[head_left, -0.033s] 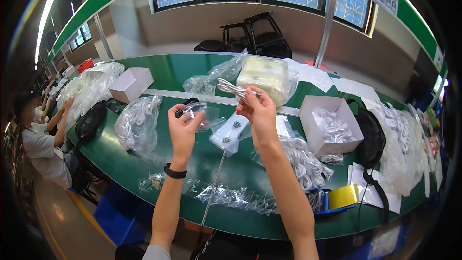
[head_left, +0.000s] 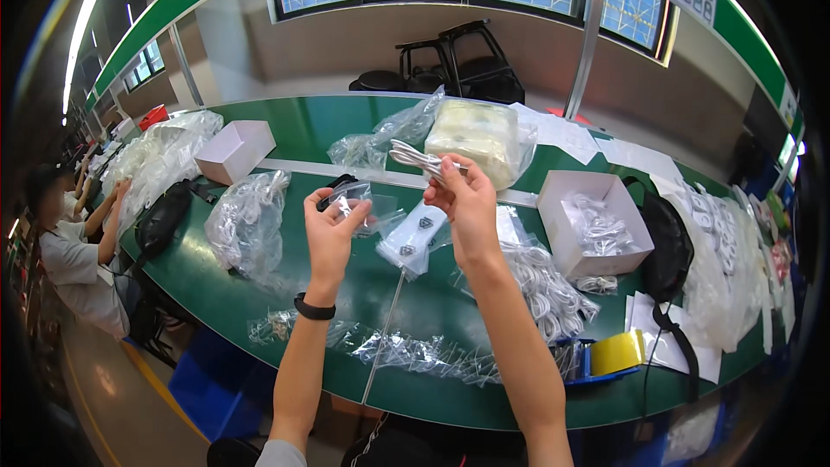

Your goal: Folding and placing white cables into small clear plastic bags on a factory production line.

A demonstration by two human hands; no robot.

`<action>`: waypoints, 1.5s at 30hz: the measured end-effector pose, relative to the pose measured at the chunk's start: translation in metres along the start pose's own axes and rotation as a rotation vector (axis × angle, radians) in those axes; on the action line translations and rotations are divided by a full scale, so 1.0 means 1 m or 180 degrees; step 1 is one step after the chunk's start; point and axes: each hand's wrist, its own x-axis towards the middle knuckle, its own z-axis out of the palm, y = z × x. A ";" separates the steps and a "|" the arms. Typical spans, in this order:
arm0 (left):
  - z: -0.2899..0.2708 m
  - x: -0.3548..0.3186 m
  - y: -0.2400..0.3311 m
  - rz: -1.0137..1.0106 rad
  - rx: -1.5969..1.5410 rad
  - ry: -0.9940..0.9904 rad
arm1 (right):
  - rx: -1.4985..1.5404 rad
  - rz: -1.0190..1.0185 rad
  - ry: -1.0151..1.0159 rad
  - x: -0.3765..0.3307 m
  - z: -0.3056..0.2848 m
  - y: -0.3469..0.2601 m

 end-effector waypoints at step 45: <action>0.002 -0.004 0.003 -0.0451 0.0393 -0.0751 | -0.1989 -0.0423 -0.0898 -0.009 -0.012 -0.045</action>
